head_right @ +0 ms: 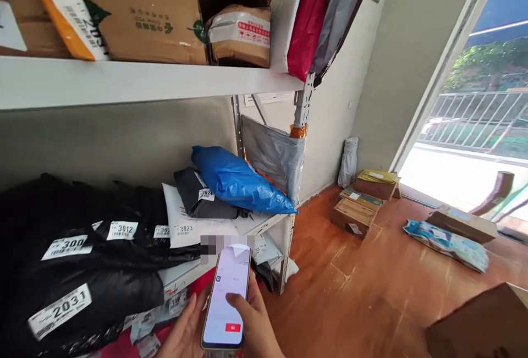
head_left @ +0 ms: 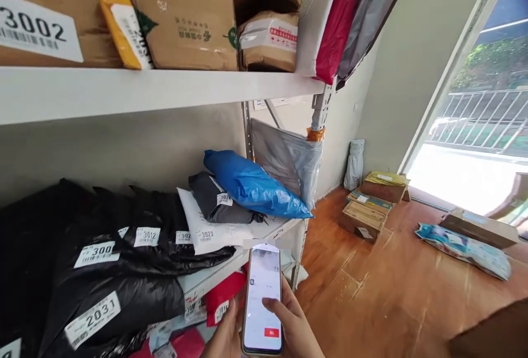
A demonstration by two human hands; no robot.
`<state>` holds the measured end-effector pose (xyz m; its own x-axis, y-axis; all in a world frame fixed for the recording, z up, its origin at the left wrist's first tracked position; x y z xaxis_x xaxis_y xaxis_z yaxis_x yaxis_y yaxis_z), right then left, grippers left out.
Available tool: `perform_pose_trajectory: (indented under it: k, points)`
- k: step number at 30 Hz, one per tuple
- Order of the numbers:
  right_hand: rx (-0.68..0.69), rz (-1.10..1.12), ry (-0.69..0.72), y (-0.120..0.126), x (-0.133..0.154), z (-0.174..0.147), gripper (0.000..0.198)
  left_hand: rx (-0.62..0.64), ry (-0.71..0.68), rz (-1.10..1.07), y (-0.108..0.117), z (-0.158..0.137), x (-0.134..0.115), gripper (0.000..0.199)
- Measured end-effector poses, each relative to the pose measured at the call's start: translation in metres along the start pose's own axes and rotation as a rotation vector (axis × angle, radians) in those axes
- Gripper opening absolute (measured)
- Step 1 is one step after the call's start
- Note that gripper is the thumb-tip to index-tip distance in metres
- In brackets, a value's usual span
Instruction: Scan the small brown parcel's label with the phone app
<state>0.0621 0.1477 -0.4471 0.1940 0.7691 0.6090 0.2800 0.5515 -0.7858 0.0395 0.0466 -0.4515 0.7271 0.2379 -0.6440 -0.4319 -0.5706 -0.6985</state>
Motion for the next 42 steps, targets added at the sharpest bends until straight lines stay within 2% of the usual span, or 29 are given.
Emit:
perform_pose_trajectory:
  k: [3, 7, 9, 12, 14, 16, 18, 24, 27, 30, 32, 35, 39, 42]
  points:
    - [-0.038, 0.0, 0.018, -0.006, -0.027, -0.013, 0.071, -0.076, 0.002, -0.036, 0.013, -0.022, 0.006, 0.053]
    - [-0.066, -0.107, 0.046, -0.022, -0.054, -0.033, 0.069, -0.163, 0.085, 0.097, 0.027, -0.055, 0.016, 0.079]
    - [-0.085, -0.159, 0.054, -0.029, -0.066, -0.044, 0.066, -0.23, 0.059, 0.103, 0.042, -0.066, 0.02, 0.086]
    - [-0.092, -0.192, 0.065, -0.038, -0.085, -0.062, 0.061, -0.31, 0.009, -0.005, 0.072, -0.082, 0.028, 0.098]
    - [-0.077, -0.185, 0.055, -0.043, -0.098, -0.074, 0.058, -0.328, 0.015, -0.028, 0.088, -0.098, 0.031, 0.092]
    - [-0.048, -0.17, 0.048, -0.048, -0.109, -0.087, 0.053, -0.323, 0.053, 0.014, 0.095, -0.118, 0.03, 0.076]
    - [-0.009, -0.16, 0.052, -0.053, -0.118, -0.099, 0.052, -0.308, 0.088, 0.067, 0.096, -0.139, 0.027, 0.071]
    - [0.084, -0.194, 0.033, -0.065, -0.139, -0.126, 0.056, -0.292, 0.102, 0.094, 0.092, -0.182, 0.022, 0.086]
    - [0.049, -0.23, 0.038, -0.07, -0.144, -0.138, 0.057, -0.317, 0.131, 0.013, 0.097, -0.193, 0.03, 0.079]
    - [0.055, -0.259, 0.033, -0.079, -0.15, -0.147, 0.058, -0.316, 0.041, -0.132, 0.101, -0.201, 0.032, 0.07]
    - [0.062, -0.317, 0.063, -0.083, -0.154, -0.151, 0.059, -0.293, -0.005, -0.177, 0.101, -0.205, 0.032, 0.075]
    - [0.042, -0.394, 0.138, -0.083, -0.156, -0.156, 0.059, -0.26, 0.007, -0.149, 0.101, -0.212, 0.034, 0.082]
    - [0.129, -0.232, 0.021, -0.091, -0.158, -0.165, 0.065, -0.239, 0.017, -0.074, 0.101, -0.221, 0.032, 0.072]
    - [0.118, -0.17, -0.04, -0.098, -0.15, -0.173, 0.065, -0.167, -0.013, -0.128, 0.099, -0.226, 0.029, 0.066]
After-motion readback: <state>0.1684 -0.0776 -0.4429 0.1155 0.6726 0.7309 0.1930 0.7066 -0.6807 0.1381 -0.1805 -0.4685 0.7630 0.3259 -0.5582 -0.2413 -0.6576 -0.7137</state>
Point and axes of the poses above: each hand's wrist, its own z-axis towards the middle knuckle, its own y-axis out of the back of the hand, x = y × z, the point moved 7 cm from there along z, towards the middle knuckle, and after that the axes turned 3 degrees about y, right-handed, at the moved point
